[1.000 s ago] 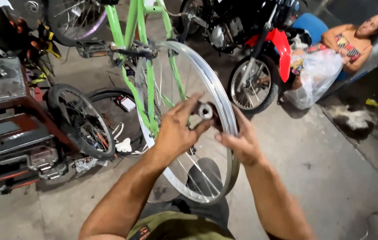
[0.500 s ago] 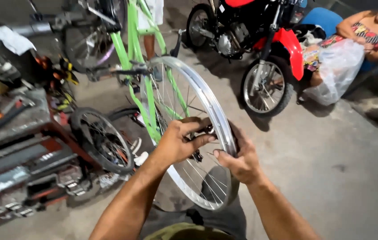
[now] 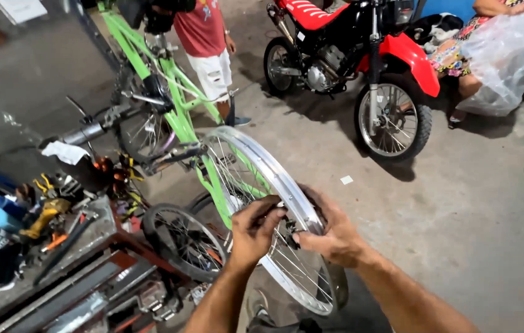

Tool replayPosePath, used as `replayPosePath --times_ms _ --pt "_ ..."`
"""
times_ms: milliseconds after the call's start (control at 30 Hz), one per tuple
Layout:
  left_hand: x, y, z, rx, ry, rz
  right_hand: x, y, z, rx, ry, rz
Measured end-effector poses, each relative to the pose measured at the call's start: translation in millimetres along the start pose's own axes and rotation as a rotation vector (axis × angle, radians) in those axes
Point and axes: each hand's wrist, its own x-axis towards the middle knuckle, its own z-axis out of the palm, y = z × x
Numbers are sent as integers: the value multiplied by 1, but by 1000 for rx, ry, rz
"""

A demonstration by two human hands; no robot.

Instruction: Truing a bicycle wheel by rotating the rim and manually adjusting the spokes to ensure proper alignment.

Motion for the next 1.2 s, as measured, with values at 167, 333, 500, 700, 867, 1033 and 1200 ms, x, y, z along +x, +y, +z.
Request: replayPosePath --times_ms 167,333,500,700,867,1033,1200 --pt "22 -2 -6 -507 -203 -349 -4 -29 1 -39 -118 -9" --pt "14 -2 -1 -450 -253 -550 -11 -10 0 -84 -50 11" --pt "-28 0 23 30 150 24 -15 4 2 110 3 -39" --pt "-17 21 40 717 235 699 -9 -30 8 49 -111 -122" --pt "-21 9 48 423 305 404 -8 -29 3 100 -110 -69" --pt "-37 0 40 95 307 -88 -19 -21 6 -33 -43 -48" --pt "11 38 4 -197 -193 -390 -20 -25 8 -374 125 -203"
